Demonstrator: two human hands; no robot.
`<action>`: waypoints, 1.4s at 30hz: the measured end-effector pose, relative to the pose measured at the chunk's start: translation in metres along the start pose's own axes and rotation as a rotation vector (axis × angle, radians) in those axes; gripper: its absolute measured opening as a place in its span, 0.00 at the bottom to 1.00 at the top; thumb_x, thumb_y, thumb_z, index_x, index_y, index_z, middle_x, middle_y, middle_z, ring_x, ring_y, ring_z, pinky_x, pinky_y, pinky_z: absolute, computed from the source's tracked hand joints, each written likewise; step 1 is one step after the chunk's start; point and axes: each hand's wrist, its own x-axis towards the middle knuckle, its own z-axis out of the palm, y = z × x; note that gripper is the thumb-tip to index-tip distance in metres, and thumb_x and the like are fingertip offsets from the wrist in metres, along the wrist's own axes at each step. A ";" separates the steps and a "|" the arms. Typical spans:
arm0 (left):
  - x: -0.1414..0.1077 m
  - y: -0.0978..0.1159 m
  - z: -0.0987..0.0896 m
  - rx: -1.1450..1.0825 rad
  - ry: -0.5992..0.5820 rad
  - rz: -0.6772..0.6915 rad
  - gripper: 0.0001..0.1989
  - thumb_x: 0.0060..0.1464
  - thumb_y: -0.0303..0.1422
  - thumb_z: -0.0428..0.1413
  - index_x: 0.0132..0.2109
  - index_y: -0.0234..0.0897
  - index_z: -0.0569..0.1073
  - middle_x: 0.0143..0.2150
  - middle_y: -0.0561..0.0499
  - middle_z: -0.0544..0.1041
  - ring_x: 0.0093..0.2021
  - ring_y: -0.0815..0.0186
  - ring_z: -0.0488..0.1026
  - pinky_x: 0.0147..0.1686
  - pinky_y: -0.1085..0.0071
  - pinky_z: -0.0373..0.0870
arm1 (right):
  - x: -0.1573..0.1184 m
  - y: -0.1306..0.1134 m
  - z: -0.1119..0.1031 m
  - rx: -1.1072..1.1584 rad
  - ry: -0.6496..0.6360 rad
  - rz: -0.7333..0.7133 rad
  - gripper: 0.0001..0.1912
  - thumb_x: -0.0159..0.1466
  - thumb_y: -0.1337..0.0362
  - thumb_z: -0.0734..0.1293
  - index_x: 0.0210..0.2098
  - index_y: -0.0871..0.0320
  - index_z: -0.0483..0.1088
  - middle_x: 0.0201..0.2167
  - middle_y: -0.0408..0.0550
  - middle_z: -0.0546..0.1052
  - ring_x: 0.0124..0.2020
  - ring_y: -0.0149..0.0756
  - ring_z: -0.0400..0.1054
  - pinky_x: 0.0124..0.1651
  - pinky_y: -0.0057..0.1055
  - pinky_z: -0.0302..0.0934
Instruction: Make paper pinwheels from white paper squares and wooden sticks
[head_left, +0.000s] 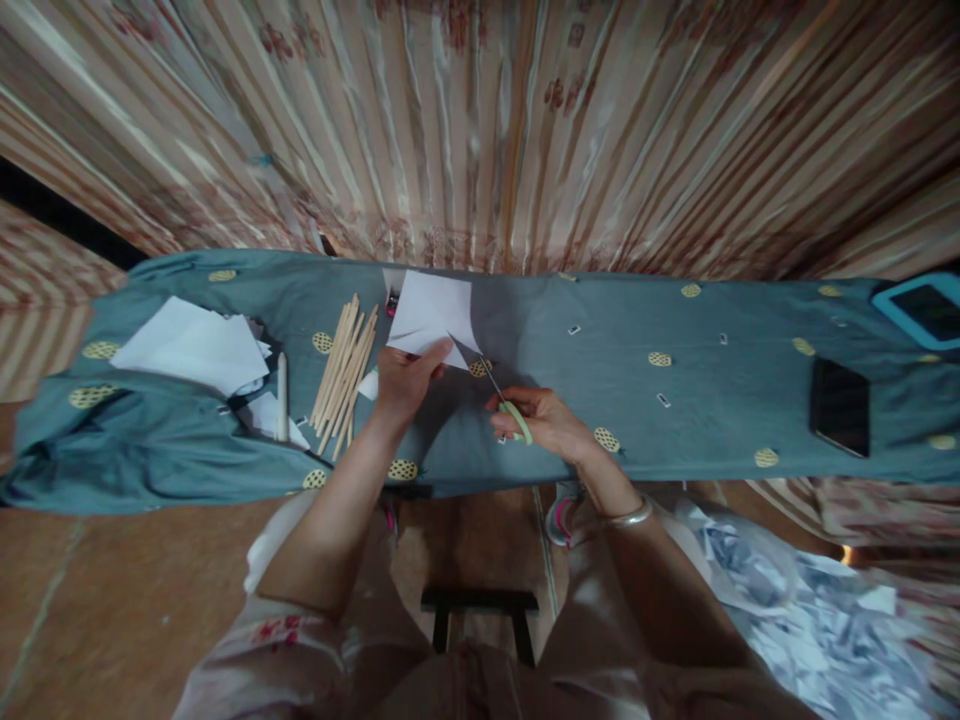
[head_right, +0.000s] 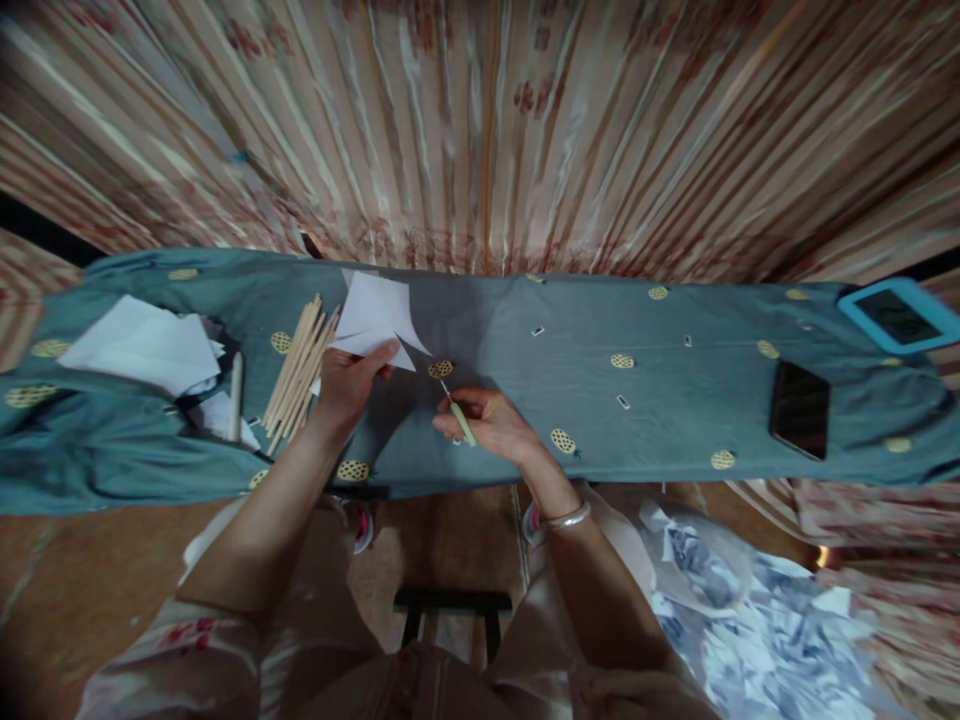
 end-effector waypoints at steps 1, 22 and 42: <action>0.000 -0.001 0.001 -0.006 -0.006 -0.003 0.14 0.43 0.37 0.65 0.19 0.36 0.70 0.18 0.55 0.70 0.18 0.73 0.66 0.20 0.76 0.63 | 0.000 -0.002 -0.001 0.005 0.013 -0.012 0.29 0.34 0.52 0.84 0.30 0.58 0.75 0.19 0.36 0.75 0.21 0.25 0.68 0.26 0.23 0.62; -0.020 -0.017 0.021 0.135 -0.452 -0.131 0.14 0.42 0.36 0.65 0.18 0.37 0.70 0.16 0.55 0.68 0.17 0.72 0.61 0.19 0.74 0.57 | 0.011 -0.008 -0.024 0.157 0.467 -0.413 0.25 0.41 0.47 0.80 0.30 0.55 0.74 0.19 0.34 0.70 0.21 0.25 0.61 0.25 0.26 0.57; -0.022 -0.013 0.024 -0.288 -0.303 -0.299 0.21 0.54 0.51 0.59 0.33 0.35 0.79 0.30 0.46 0.80 0.29 0.65 0.74 0.31 0.70 0.72 | 0.017 -0.003 -0.021 0.267 0.517 -0.388 0.21 0.38 0.57 0.80 0.28 0.55 0.72 0.19 0.34 0.71 0.20 0.25 0.60 0.25 0.26 0.58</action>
